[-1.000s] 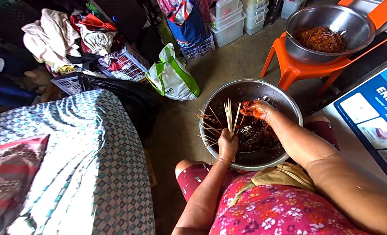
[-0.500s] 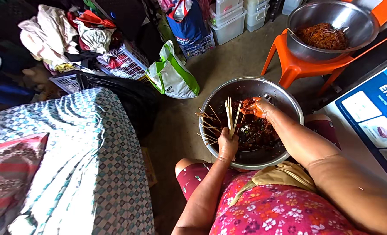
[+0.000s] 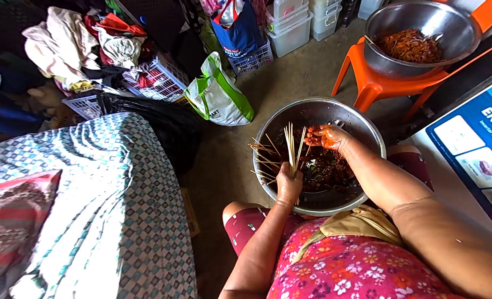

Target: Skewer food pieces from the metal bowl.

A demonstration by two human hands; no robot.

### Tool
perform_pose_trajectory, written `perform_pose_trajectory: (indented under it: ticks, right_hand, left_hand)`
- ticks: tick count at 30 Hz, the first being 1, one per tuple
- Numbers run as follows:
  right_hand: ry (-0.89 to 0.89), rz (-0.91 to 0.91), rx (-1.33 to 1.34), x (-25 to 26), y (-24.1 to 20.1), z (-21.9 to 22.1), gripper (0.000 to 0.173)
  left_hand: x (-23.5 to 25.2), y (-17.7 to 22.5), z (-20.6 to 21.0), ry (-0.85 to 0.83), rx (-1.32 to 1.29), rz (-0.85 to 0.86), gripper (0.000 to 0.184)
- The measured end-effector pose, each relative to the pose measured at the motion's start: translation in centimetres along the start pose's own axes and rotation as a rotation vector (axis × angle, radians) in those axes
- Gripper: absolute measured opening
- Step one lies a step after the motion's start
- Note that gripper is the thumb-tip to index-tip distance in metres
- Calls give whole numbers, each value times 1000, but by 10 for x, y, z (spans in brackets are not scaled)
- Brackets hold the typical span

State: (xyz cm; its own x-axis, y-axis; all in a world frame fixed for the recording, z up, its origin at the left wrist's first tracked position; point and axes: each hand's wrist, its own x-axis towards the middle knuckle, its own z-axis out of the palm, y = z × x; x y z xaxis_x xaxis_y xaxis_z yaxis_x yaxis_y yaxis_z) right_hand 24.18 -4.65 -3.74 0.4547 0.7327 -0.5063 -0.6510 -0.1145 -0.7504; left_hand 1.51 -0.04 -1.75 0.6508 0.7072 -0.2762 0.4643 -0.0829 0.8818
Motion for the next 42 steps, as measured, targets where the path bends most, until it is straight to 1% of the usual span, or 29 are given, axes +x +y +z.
perform_pose_trajectory:
  ticks: [5,10,13,20,23,26,30,32,35,40,42]
  right_hand:
    - [31,-10,-3,-5,1,7,21]
    - [-13,-75,-25,-3,7,8,23]
    - [-35,-66,-5,-2,11,10,21]
    - [-6,-50,43,-6,16,19,22]
    - [-1,-44,83,-9,15,23,19]
    - [12,25,153,-11,14,27,18]
    - [66,76,259,-9,17,32,21]
    - [85,71,279,-10,16,34,22]
    - [87,63,317,-10,15,31,28]
    - [103,18,404,-14,17,35,22]
    - [124,3,429,-16,17,39,23]
  left_hand:
    - [0,0,0,-20,-12,-6,23]
    - [1,0,0,-32,3,-23,24]
    - [1,0,0,-27,10,-25,23]
    - [1,0,1,-3,35,-20,24]
    - [-1,3,2,3,87,-14,26]
    - [-2,6,2,9,126,-6,28]
    - [-3,6,3,23,146,8,25]
    - [-3,6,3,27,151,20,27]
    - [-3,5,3,32,155,39,26]
    - [-4,5,3,44,137,47,25]
    - [-4,5,3,52,131,51,25]
